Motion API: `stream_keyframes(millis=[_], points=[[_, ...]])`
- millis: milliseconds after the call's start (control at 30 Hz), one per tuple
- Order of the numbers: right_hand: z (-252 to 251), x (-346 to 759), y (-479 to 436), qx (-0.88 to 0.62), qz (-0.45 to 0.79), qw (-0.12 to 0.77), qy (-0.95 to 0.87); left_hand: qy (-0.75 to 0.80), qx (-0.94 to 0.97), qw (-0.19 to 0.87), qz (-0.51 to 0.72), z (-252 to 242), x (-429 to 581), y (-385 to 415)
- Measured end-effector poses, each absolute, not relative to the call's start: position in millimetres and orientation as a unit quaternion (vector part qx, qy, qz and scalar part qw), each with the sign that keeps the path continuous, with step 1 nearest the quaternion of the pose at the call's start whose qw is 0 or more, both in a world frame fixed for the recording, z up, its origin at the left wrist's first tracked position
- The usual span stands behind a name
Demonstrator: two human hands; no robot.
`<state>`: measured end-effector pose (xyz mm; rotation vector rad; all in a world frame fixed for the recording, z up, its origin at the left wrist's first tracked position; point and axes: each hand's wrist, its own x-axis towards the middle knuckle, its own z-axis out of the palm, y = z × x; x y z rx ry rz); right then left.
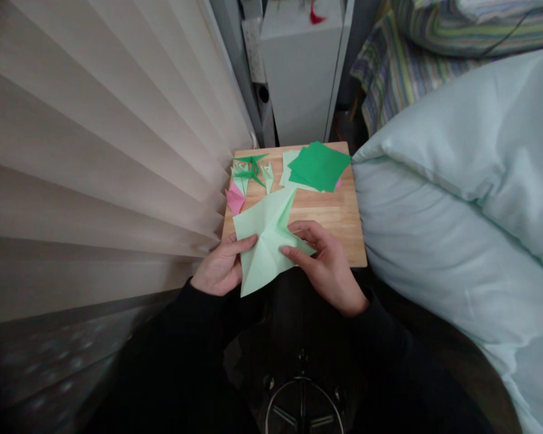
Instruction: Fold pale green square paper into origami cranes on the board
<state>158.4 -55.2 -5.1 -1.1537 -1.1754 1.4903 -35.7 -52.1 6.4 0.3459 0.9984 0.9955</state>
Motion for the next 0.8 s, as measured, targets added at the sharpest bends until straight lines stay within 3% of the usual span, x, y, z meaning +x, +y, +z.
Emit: stream_keyframes(millis=[400,600,667,800], points=[[-10,153,-60,-0.431,0.676,0.434,-0.411,0.428,0.178,0.758,0.459,2,-29,-54],[-10,162,-55,-0.479,0.635,0.444,-0.412,0.541,0.269,0.554,0.573,3,-35,-50],[-11,167,-52,-0.479,0.635,0.442,-0.416,0.526,0.302,0.573,0.55,7,-43,-48],[-4,177,-48,-0.472,0.649,0.4,-0.443,0.458,0.359,0.707,0.402,11,-59,-46]])
